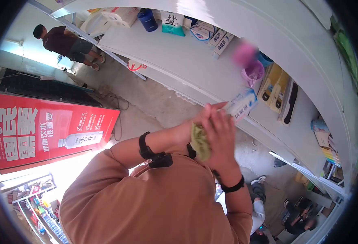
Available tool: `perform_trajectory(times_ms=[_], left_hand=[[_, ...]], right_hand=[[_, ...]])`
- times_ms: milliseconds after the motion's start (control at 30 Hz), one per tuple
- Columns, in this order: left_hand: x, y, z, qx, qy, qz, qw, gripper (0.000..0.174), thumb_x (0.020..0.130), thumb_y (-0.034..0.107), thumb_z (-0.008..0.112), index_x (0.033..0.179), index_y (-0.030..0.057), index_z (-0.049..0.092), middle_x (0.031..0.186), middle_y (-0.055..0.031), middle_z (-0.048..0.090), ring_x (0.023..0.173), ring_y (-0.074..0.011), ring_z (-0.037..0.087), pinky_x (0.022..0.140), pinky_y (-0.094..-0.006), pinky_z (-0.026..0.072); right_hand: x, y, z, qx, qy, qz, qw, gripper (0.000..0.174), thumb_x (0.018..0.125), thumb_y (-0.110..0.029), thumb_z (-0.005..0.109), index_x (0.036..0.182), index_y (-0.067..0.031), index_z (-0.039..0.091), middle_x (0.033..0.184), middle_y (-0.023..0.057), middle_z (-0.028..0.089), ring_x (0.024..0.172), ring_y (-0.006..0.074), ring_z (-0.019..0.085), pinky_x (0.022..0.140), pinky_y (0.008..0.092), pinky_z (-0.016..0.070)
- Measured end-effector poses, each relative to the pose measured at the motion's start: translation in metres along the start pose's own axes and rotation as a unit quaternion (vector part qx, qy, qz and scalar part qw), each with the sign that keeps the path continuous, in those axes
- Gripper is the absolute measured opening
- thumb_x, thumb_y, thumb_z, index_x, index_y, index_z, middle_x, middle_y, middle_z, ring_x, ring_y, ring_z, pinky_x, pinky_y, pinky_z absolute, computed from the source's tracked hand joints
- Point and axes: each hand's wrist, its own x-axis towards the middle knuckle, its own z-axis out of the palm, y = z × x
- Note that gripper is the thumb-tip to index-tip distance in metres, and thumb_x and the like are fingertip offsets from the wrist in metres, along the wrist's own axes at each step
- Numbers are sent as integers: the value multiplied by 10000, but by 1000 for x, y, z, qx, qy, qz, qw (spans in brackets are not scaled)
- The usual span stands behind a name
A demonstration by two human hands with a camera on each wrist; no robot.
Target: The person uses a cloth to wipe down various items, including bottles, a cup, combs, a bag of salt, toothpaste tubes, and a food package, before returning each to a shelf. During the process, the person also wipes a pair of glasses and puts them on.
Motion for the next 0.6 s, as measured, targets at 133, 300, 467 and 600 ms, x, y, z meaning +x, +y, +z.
perform_trajectory(times_ms=[133, 300, 467, 600], left_hand=[[-12, 6, 11, 234, -86, 23, 968, 733, 993, 524, 338, 1498, 66, 70, 1433, -179, 341, 1327, -247, 341, 1083, -338, 299], [-1, -1, 15, 367, -80, 125, 919, 712, 1004, 496, 322, 1494, 40, 82, 1445, -199, 311, 1352, -247, 298, 1092, -353, 275], [-3, 3, 11, 321, -104, 56, 940, 749, 994, 512, 338, 1485, -2, 101, 1478, -213, 237, 1385, -256, 231, 1112, -356, 237], [-15, 8, 22, 373, -159, 24, 914, 800, 977, 551, 344, 1488, -6, 83, 1508, -207, 162, 1400, -268, 205, 1116, -358, 227]], right_hand=[[13, 30, -24, 126, 148, 125, 973, 571, 956, -393, 433, 1396, -30, 392, 1491, 208, 309, 1414, 404, 186, 1130, 554, 82], [3, 2, -13, 47, 123, 139, 981, 626, 970, -456, 373, 1419, -20, 340, 1506, 204, 273, 1418, 416, 156, 1130, 561, 74], [-11, 12, -18, -182, 33, 111, 976, 633, 1003, -431, 288, 1468, -4, 242, 1534, 198, 215, 1435, 387, 126, 1139, 533, 55], [10, 35, -54, 89, 214, 283, 931, 621, 1005, -402, 289, 1483, -15, 205, 1535, 196, 214, 1434, 396, 115, 1139, 542, 44]])
